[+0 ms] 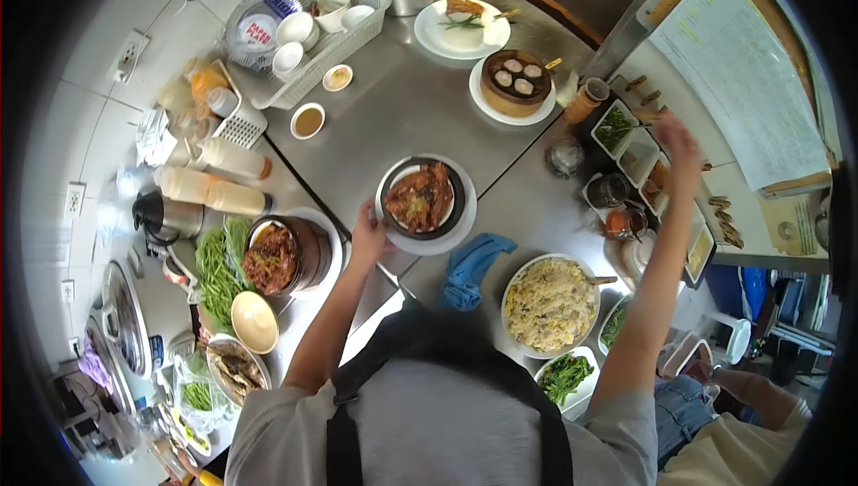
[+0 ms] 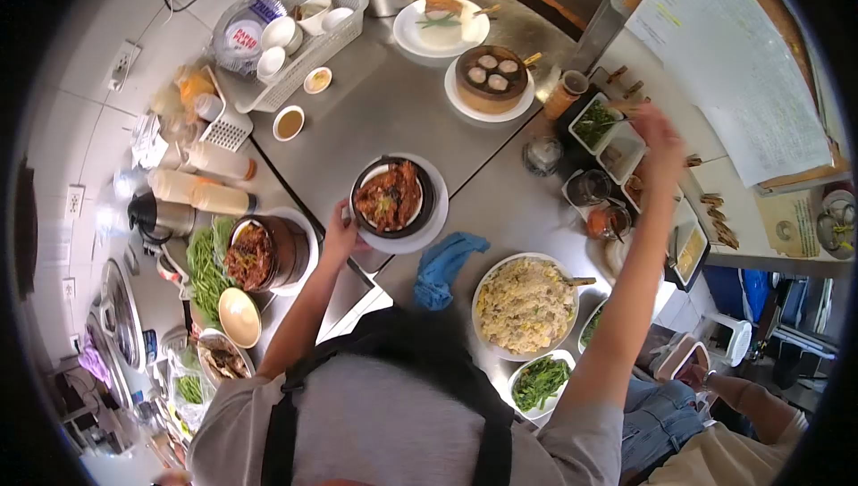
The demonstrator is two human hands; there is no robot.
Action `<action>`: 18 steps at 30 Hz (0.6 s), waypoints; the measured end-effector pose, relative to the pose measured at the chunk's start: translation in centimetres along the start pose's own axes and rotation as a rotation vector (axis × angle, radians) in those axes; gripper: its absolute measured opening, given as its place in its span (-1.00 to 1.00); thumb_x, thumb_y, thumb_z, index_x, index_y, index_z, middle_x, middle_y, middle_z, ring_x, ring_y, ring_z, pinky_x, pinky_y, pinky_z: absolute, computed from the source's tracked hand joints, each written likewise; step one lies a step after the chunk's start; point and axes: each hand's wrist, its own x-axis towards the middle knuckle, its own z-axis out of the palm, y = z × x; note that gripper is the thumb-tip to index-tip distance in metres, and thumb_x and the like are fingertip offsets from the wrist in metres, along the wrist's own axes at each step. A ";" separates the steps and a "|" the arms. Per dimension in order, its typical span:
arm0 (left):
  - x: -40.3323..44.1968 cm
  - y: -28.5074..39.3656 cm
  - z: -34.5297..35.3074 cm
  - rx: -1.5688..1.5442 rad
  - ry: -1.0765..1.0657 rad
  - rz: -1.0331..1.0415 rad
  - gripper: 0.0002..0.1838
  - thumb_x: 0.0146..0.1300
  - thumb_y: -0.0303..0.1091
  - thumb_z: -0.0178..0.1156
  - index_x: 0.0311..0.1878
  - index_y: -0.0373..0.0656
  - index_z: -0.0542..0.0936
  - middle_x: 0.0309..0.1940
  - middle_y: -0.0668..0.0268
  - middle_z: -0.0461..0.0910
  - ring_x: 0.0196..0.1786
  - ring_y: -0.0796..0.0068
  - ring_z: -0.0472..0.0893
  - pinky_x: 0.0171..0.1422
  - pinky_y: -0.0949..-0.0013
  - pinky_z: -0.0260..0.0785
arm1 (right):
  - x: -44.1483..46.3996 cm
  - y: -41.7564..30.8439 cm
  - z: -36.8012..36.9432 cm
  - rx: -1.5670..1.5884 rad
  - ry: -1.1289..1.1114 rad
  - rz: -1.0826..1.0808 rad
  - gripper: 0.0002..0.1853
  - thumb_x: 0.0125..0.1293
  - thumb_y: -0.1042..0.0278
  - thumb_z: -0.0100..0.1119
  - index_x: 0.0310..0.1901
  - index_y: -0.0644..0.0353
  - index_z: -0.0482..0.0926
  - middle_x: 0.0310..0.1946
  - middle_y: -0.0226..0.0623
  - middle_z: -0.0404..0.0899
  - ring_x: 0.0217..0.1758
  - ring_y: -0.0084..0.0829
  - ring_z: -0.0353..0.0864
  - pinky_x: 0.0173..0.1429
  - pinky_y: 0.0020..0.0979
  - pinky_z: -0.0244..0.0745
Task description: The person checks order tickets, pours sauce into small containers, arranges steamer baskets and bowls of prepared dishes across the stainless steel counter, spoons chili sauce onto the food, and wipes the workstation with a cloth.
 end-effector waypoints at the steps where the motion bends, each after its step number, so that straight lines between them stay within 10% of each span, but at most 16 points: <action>1: 0.2 0.1 -0.2 -0.021 0.000 0.016 -0.48 0.34 -0.58 -0.06 0.35 -0.06 0.18 -0.16 0.05 0.57 -0.37 0.23 0.69 -0.42 0.24 0.69 | -2.1 0.8 3.1 -0.318 -0.225 -0.113 -0.67 0.40 0.18 0.11 0.02 0.22 0.65 -0.14 -0.32 0.70 -0.23 -0.48 0.68 -0.07 -0.43 0.55; 2: 0.4 0.6 -0.4 -0.039 0.006 0.000 -0.48 0.34 -0.58 -0.06 0.35 -0.07 0.17 -0.16 0.05 0.56 -0.38 0.24 0.69 -0.42 0.25 0.69 | -5.4 -1.0 7.9 0.145 -0.358 0.138 -0.68 0.38 0.23 0.15 0.00 0.29 0.64 -0.15 -0.32 0.70 -0.23 -0.50 0.67 -0.07 -0.46 0.55; 10: 3.1 1.9 -0.6 -0.106 0.115 -0.035 -0.46 0.40 -0.54 -0.11 0.42 -0.11 0.08 -0.13 0.06 0.54 -0.37 0.29 0.69 -0.40 0.25 0.70 | -13.9 3.5 28.6 0.288 -0.441 0.649 -0.70 0.31 0.27 0.27 -0.09 0.35 0.66 -0.37 -0.22 0.70 -0.41 -0.54 0.68 -0.33 -0.62 0.56; 18: 7.8 1.9 1.3 -0.281 0.317 0.104 -0.48 0.38 -0.51 -0.04 0.39 -0.26 0.14 -0.11 -0.03 0.56 -0.51 0.35 0.64 -0.55 0.33 0.61 | -12.9 -2.0 29.0 -0.121 -0.308 0.243 -0.19 0.22 -0.15 0.25 0.27 0.41 0.34 -0.02 -0.08 0.64 0.08 -0.07 0.60 0.26 -0.20 0.40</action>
